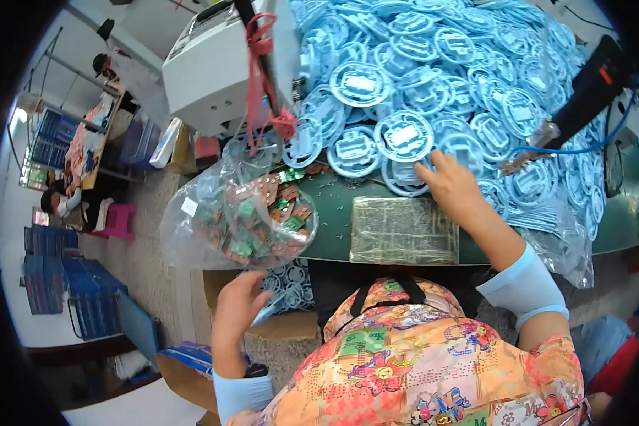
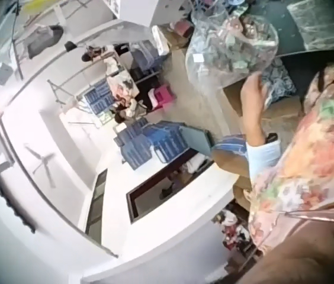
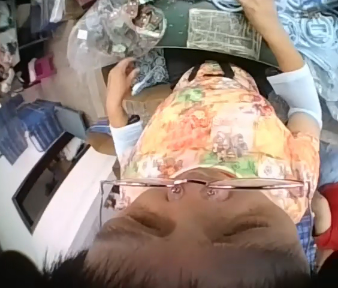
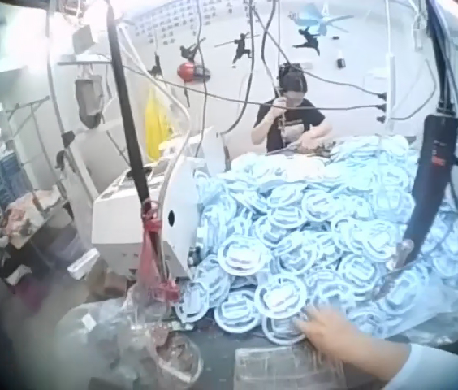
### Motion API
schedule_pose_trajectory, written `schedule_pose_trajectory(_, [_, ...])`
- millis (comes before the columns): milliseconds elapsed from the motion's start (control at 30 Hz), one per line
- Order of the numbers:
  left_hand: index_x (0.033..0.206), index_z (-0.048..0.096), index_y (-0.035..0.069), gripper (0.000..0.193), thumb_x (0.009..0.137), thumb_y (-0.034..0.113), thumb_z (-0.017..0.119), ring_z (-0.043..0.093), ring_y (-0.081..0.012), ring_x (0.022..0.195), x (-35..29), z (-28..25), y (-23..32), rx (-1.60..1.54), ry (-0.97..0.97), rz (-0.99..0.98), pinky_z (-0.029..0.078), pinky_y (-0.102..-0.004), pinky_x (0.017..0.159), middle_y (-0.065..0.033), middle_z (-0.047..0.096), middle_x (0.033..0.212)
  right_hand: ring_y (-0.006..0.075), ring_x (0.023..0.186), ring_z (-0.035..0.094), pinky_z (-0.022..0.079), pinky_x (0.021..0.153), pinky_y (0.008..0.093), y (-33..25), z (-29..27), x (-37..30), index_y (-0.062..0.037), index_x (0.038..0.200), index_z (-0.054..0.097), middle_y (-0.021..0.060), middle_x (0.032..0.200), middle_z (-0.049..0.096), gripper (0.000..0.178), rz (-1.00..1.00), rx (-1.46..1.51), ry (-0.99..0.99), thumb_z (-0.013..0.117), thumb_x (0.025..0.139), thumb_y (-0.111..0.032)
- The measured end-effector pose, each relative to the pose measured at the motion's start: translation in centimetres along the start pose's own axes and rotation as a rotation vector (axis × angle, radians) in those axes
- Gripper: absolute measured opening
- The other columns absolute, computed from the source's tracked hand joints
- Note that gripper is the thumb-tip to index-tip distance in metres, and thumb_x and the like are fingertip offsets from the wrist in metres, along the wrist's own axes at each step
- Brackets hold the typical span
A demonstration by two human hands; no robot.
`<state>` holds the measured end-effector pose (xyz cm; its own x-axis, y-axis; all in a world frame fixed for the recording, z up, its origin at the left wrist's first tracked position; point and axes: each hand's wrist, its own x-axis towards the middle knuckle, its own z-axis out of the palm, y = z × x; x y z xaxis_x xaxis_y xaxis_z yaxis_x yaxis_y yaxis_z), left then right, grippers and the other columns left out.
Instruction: Assembling plastic housings for small electronics using a power screwdriver.
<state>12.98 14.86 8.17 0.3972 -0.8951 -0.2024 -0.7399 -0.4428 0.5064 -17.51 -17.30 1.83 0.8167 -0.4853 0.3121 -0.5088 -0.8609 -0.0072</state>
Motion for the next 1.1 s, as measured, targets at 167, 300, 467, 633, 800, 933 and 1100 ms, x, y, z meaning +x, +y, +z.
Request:
schedule_pose_trajectory(167, [0.094, 0.066, 0.004, 0.017, 0.078, 0.005, 0.072, 0.063, -0.0323, 0.082, 7.1, 3.6, 3.9, -0.004, 0.262, 0.357, 0.051, -0.0400, 0.069, -0.0119, 0.062, 0.088, 0.0272, 0.088, 0.060, 0.053, 0.066, 0.0372, -0.4, -0.4, 1.6, -0.0068, 0.117, 0.059, 0.0106, 0.103, 0.054, 0.049, 0.026, 0.165, 0.052, 0.075, 0.070, -0.013])
schedule_pose_trajectory(300, [0.094, 0.067, 0.005, 0.022, 0.074, 0.009, 0.075, 0.062, -0.0307, 0.090, 10.5, 4.5, 4.0, 0.224, 0.257, 0.317, 0.052, -0.0419, 0.072, -0.0103, 0.058, 0.093, 0.0286, 0.078, 0.063, 0.052, 0.063, 0.0375, -0.9, -0.2, 2.0, -0.0018, 0.113, 0.060, 0.0116, 0.099, 0.057, 0.036, 0.172, 0.339, 0.198, 0.072, 0.081, -0.014])
schedule_pose_trajectory(467, [0.099, 0.067, 0.005, 0.035, 0.068, 0.014, 0.079, 0.061, -0.0305, 0.095, 11.7, 4.8, 3.9, 0.386, 0.148, 0.220, 0.054, -0.0435, 0.075, -0.0109, 0.056, 0.096, 0.0290, 0.069, 0.063, 0.050, 0.060, 0.0367, -0.5, -0.8, 0.3, -0.0011, 0.104, 0.063, 0.0127, 0.092, 0.060, 0.017, 0.363, 0.510, 0.410, 0.066, 0.088, -0.008])
schedule_pose_trajectory(633, [0.093, 0.067, 0.005, 0.020, 0.075, 0.012, 0.072, 0.062, -0.0322, 0.089, 12.1, 5.8, 3.2, 0.411, 0.279, 0.182, 0.053, -0.0442, 0.074, -0.0127, 0.058, 0.091, 0.0137, 0.062, 0.060, 0.044, 0.050, 0.0276, -1.4, -1.6, -2.4, -0.0007, 0.097, 0.062, 0.0063, 0.081, 0.059, 0.010, 0.499, 0.736, 0.440, 0.061, 0.093, -0.009])
schedule_pose_trajectory(800, [0.100, 0.068, 0.003, 0.016, 0.085, 0.005, 0.064, 0.064, -0.0214, 0.081, 12.5, 4.9, 5.8, -0.222, 0.481, 0.290, 0.051, -0.0322, 0.065, -0.0079, 0.063, 0.093, 0.0063, 0.043, 0.050, 0.039, 0.039, 0.0217, -2.6, -2.2, -5.4, -0.0009, 0.097, 0.061, -0.0015, 0.065, 0.055, 0.015, 0.970, 1.363, 0.143, 0.056, 0.097, -0.015])
schedule_pose_trajectory(933, [0.105, 0.068, -0.002, 0.017, 0.093, 0.007, 0.062, 0.062, -0.0083, 0.073, 12.3, 6.9, 8.9, -0.944, -0.004, 0.054, 0.048, -0.0219, 0.064, -0.0029, 0.069, 0.089, 0.0078, 0.045, 0.052, 0.040, 0.038, 0.0227, -3.2, -2.1, -6.9, -0.0008, 0.110, 0.054, 0.0012, 0.064, 0.055, 0.018, 1.021, 1.427, 0.002, 0.056, 0.096, -0.011])
schedule_pose_trajectory(1100, [0.103, 0.068, -0.003, 0.019, 0.090, 0.011, 0.067, 0.059, -0.0071, 0.067, 11.7, 11.8, 10.3, -0.632, -0.130, 0.029, 0.047, -0.0242, 0.059, -0.0028, 0.069, 0.080, 0.0120, 0.048, 0.053, 0.041, 0.045, 0.0297, -4.9, -2.3, -8.4, -0.0015, 0.114, 0.051, 0.0040, 0.061, 0.051, 0.021, 0.953, 1.207, 0.037, 0.056, 0.095, -0.008])
